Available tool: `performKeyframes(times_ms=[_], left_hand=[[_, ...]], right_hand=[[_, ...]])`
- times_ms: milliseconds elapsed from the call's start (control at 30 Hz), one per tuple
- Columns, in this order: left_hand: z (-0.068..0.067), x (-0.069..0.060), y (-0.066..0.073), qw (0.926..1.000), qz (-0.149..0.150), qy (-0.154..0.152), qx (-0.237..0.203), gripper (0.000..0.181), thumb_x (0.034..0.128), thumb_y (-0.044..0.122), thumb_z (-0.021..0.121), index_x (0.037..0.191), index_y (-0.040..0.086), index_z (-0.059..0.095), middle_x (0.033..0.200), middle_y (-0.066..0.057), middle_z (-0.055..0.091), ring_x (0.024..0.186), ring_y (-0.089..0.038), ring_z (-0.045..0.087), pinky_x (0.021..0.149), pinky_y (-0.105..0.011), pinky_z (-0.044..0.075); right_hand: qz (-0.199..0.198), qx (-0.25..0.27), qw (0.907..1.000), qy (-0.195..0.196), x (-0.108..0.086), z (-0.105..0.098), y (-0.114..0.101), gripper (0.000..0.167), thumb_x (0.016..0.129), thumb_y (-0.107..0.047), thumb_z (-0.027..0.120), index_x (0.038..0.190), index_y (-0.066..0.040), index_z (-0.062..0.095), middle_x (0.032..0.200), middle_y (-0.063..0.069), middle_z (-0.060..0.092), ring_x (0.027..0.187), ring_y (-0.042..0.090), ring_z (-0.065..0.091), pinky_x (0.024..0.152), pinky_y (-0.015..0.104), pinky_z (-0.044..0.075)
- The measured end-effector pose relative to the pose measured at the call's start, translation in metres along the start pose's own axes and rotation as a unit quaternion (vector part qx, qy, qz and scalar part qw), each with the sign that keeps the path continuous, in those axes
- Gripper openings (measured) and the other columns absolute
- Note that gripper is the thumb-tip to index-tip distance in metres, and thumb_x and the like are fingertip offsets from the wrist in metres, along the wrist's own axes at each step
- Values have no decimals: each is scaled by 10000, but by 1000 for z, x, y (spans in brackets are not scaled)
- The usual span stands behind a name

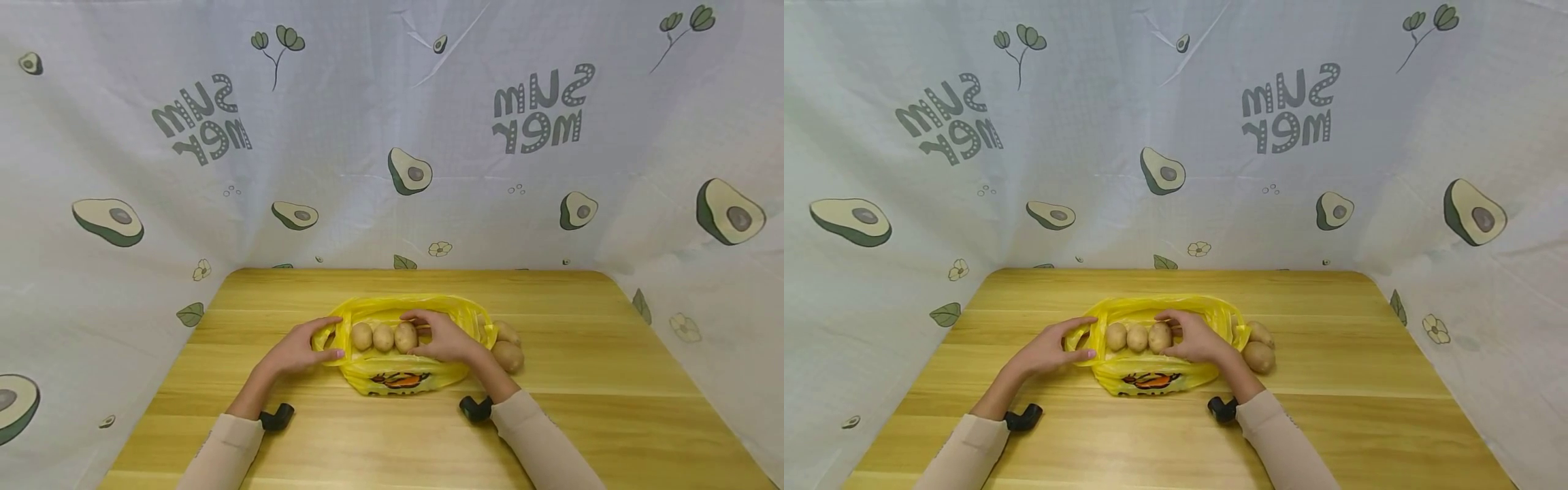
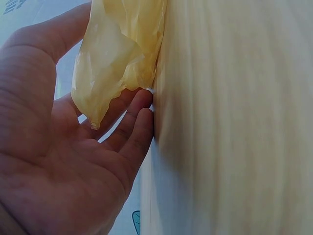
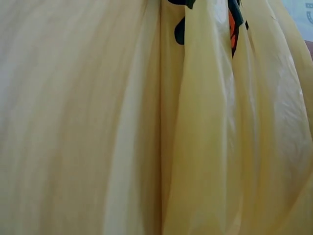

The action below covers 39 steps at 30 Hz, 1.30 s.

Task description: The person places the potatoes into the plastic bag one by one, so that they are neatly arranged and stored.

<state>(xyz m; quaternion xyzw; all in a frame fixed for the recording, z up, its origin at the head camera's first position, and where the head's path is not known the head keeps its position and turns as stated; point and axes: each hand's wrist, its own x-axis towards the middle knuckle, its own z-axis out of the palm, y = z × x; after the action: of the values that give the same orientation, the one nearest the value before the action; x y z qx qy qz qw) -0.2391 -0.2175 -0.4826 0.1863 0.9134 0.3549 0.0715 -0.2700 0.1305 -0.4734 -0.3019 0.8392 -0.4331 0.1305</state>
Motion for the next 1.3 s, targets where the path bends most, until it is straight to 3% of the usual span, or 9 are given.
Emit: performKeyframes(times_ms=[467,700,1000,1300], left_hand=[[0,-3,-1,10000,12,29,-12,784,877,552,768,1531,209,506,1570,-128,496,1464,-389,440,1192,-614,347],[0,-4,1,10000,27,10,-42,784,879,549,767,1532,204,505,1572,-127,495,1467,-389,436,1196,-616,341],[1,-3,-2,9999,108,41,6,780,879,551,764,1528,200,510,1561,-125,508,1457,-389,451,1187,-617,353],[2,-4,-1,10000,81,36,7,776,879,547,766,1528,206,510,1564,-128,505,1460,-393,446,1187,-622,350]], right_hand=[[355,30,9990,268,-13,-13,-13,702,885,-287,833,1470,-49,528,1506,177,539,1376,405,531,1143,538,448],[46,174,9984,545,-21,-20,-16,642,905,-245,814,1432,3,545,1462,234,558,1368,426,531,1139,539,451],[-131,111,9948,1001,-36,-33,-16,539,931,-260,786,1383,-44,588,1417,233,592,1323,442,557,1102,553,477],[121,160,9891,1458,-54,-49,-14,565,927,-271,792,1394,-41,573,1411,206,602,1283,433,594,1104,627,444]])
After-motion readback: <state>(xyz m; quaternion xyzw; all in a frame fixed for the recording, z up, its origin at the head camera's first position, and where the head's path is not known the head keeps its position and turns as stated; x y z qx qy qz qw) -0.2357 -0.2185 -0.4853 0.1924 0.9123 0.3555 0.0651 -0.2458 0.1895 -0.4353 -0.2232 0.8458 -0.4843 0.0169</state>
